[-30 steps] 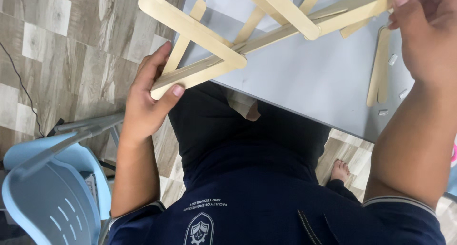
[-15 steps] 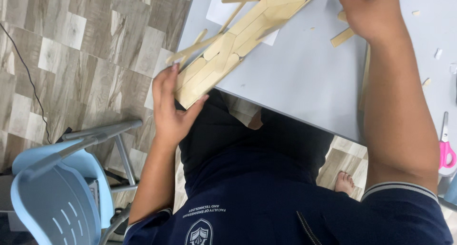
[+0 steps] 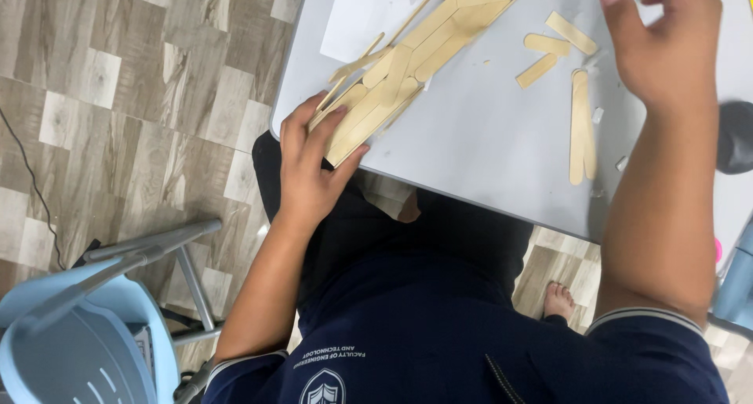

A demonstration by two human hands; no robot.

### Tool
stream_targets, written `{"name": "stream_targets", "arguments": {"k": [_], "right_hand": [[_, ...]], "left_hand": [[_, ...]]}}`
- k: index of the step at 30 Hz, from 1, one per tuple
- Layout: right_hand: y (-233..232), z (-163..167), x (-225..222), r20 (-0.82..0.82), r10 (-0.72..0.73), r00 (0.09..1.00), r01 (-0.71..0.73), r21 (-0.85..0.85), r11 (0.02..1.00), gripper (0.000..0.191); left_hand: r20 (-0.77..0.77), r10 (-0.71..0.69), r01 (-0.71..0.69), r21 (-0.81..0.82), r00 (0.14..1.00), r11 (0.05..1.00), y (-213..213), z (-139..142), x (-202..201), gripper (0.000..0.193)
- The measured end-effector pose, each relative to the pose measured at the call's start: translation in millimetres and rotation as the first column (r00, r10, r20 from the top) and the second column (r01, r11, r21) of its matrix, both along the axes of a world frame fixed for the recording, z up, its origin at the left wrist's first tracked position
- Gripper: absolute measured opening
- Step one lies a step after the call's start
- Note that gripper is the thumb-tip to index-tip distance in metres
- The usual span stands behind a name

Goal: The person assembles a lattice-like structure using popsicle sticks and a hot glue gun. They apply glue to individual sticks and attach them to a growing framework on a white table, occasionally adjusting the position of the structure.

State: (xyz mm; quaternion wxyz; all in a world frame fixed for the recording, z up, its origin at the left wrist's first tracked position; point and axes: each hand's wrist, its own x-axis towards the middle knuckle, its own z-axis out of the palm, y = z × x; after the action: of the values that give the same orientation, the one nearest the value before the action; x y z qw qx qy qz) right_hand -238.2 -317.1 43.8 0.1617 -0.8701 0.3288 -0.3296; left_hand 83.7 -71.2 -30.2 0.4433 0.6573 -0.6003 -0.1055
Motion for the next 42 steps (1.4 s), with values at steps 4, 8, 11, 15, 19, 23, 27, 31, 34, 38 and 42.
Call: {"name": "stream_targets", "arguments": {"k": [4, 8, 11, 15, 19, 23, 27, 31, 34, 38, 42], "right_hand": [[75, 24, -15, 0.174, -0.085, 0.981, -0.002, 0.445, 0.895, 0.033], [142, 20, -8, 0.27, 0.231, 0.935, -0.345, 0.532, 0.773, 0.044], [178, 6, 13, 0.359, 0.438, 0.824, -0.563, 0.601, 0.567, 0.046], [205, -6, 46, 0.38, 0.644, 0.664, -0.665, 0.694, 0.276, 0.043], [226, -8, 61, 0.112, 0.892, 0.437, -0.139, 0.989, -0.056, 0.046], [223, -16, 43, 0.532, 0.684, 0.499, -0.649, 0.753, -0.112, 0.071], [222, -31, 19, 0.559, 0.643, 0.524, -0.649, 0.751, -0.123, 0.075], [220, -42, 4, 0.546, 0.623, 0.56, -0.601, 0.785, -0.147, 0.078], [220, -53, 2, 0.627, 0.555, 0.547, -0.657, 0.732, -0.179, 0.076], [225, -76, 7, 0.58, 0.637, 0.508, -0.571, 0.78, -0.255, 0.066], [221, -92, 6, 0.629, 0.581, 0.517, -0.572, 0.759, -0.313, 0.065]], "left_hand": [[-0.03, -0.021, 0.023, 0.065, 0.999, 0.998, -13, 10, 5, 0.067], [0.123, -0.015, 0.023, -0.063, 0.992, 0.998, -6, 27, 9, 0.068], [0.252, 0.156, -0.126, -0.131, 0.955, 0.983, 23, 49, 2, 0.031], [0.205, -0.555, 0.586, -0.14, 0.806, 0.798, 53, 71, -31, 0.024], [0.174, -0.745, 0.764, -0.084, 0.644, 0.64, 66, 83, -67, 0.025], [0.188, -0.732, 0.753, -0.079, 0.655, 0.653, 72, 88, -68, 0.02], [0.212, -0.725, 0.747, -0.039, 0.656, 0.664, 76, 86, -65, 0.013], [0.195, -0.722, 0.742, -0.055, 0.664, 0.668, 74, 81, -67, 0.011], [0.155, -0.734, 0.748, -0.048, 0.661, 0.662, 67, 79, -74, 0.012], [0.164, -0.745, 0.761, -0.074, 0.647, 0.645, 54, 74, -89, 0.024], [0.137, -0.771, 0.782, -0.056, 0.622, 0.621, 39, 66, -91, 0.017]]}}
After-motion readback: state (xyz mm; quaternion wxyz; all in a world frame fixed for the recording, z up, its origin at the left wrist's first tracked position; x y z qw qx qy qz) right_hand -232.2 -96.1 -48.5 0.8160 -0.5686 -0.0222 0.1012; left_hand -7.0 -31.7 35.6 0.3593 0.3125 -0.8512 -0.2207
